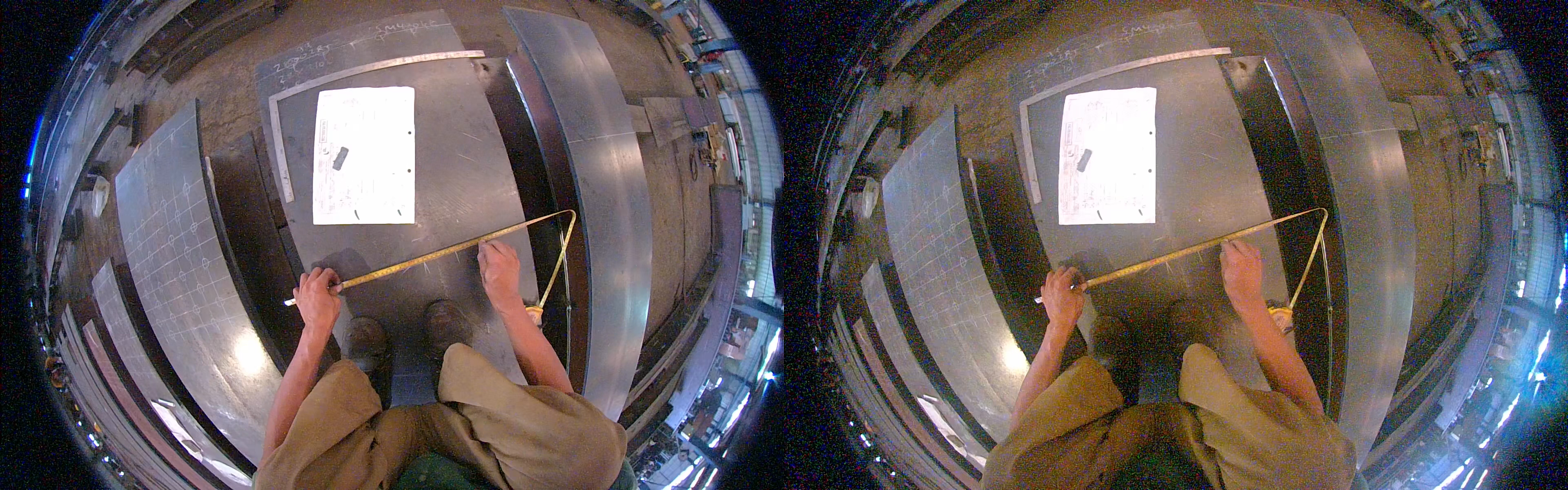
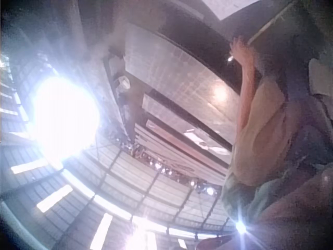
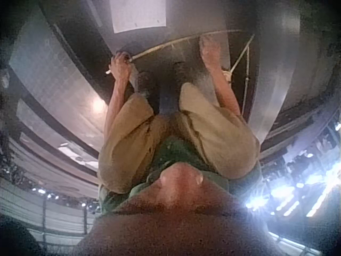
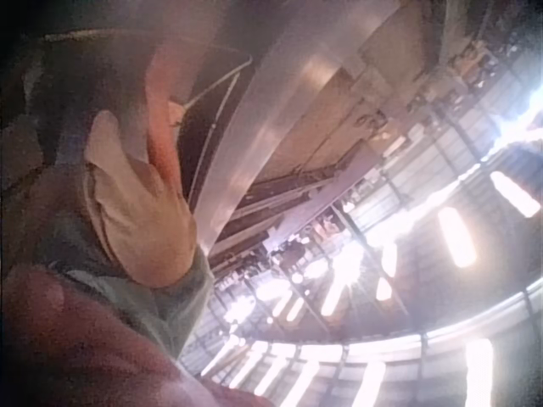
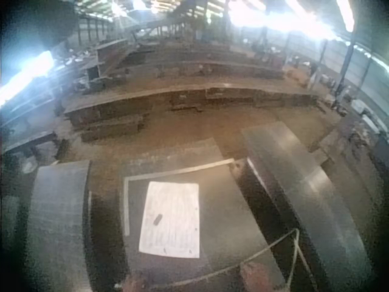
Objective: The person measures a large metal sheet using a tape measure and marks measurements with a marker. They repeatedly measure different sections and mark the sheet while referencing a document placed on the metal surface.
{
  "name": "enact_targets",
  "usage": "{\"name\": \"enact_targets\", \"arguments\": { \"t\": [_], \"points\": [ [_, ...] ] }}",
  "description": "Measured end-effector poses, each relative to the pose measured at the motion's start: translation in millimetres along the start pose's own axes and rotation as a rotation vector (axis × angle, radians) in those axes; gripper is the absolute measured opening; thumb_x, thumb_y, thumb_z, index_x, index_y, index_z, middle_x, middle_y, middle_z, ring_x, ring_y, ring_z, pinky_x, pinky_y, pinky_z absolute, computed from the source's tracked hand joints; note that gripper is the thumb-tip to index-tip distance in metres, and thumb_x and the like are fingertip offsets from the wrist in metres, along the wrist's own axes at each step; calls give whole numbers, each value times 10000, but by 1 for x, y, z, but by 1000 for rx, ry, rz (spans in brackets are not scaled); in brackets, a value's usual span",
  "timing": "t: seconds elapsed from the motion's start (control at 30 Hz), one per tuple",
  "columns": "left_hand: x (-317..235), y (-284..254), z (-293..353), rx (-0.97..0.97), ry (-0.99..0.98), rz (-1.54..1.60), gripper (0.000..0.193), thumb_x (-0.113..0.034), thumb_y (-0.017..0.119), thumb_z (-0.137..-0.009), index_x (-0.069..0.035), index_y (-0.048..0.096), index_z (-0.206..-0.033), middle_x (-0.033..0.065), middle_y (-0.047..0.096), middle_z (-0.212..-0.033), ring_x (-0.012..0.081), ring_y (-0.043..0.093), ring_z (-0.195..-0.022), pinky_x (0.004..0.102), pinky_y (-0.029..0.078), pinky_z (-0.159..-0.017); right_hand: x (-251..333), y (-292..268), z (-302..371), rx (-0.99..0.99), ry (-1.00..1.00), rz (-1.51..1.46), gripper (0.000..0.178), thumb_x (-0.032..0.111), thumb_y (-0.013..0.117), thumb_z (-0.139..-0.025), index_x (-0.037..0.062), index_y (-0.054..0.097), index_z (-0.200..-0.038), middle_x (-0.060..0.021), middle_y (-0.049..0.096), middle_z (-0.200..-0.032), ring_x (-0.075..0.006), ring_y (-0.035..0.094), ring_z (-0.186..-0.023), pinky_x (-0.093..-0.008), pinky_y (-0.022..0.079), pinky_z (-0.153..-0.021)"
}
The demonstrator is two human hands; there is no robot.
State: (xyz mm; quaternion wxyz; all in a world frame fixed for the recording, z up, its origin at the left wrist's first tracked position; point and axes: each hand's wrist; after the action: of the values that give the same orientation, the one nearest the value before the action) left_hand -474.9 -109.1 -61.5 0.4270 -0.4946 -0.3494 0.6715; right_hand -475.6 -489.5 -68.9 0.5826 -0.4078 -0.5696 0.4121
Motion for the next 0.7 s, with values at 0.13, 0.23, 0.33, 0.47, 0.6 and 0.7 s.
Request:
{"name": "enact_targets", "arguments": {
  "t": [0.13,0.23,0.33,0.47,0.6,0.7],
  "points": [
    [3,1,1,-13,3,-8,136,-124,777,-777,-146,689,-878,20,630,-917,302,602,-969,524,464,-775,12,-24,-16,449,50,246,207,144,682,-831,20,751,-981,-214,723,-1003,-392,701,-939,-509,561,-793],
    [9,8,3,-92,26,-11,134,-130,777,-776,-150,687,-873,15,629,-919,298,603,-974,518,471,-779,37,-73,-22,789,-6,348,165,86,694,-754,11,751,-890,-249,715,-893,-421,715,-864,-496,581,-748],
    [6,7,3,-64,14,-45,137,-138,781,-775,-150,684,-872,15,626,-915,297,604,-979,511,475,-780,30,-78,-12,719,-70,297,121,51,693,-721,3,733,-824,-253,703,-827,-438,709,-823,-500,578,-733],
    [2,6,-1,-33,10,-24,141,-144,786,-771,-146,684,-869,22,623,-909,301,604,-979,510,475,-781,-10,-61,2,638,38,233,113,67,681,-749,21,689,-853,-224,686,-801,-456,678,-804,-537,544,-732],
    [7,10,2,-50,27,-8,144,-143,787,-767,-146,684,-868,24,622,-906,308,601,-968,508,474,-776,-44,-60,-4,253,108,56,204,32,645,-817,49,584,-1010,-221,641,-922,-460,632,-884,-540,502,-760],
    [11,9,2,-37,38,14,134,-132,779,-767,-147,690,-867,26,627,-903,316,599,-955,508,471,-766,-76,-63,-17,-14,136,19,260,25,619,-885,57,515,-1121,-231,594,-1047,-468,604,-983,-529,502,-801]
  ]
}}
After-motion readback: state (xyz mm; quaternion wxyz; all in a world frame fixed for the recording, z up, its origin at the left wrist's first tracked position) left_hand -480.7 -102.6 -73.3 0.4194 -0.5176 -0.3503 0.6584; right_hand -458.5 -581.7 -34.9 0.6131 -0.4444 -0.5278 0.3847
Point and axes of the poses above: each hand's wrist, its own z-axis away from the middle knuckle, its own y-axis out of the palm, x = y × z
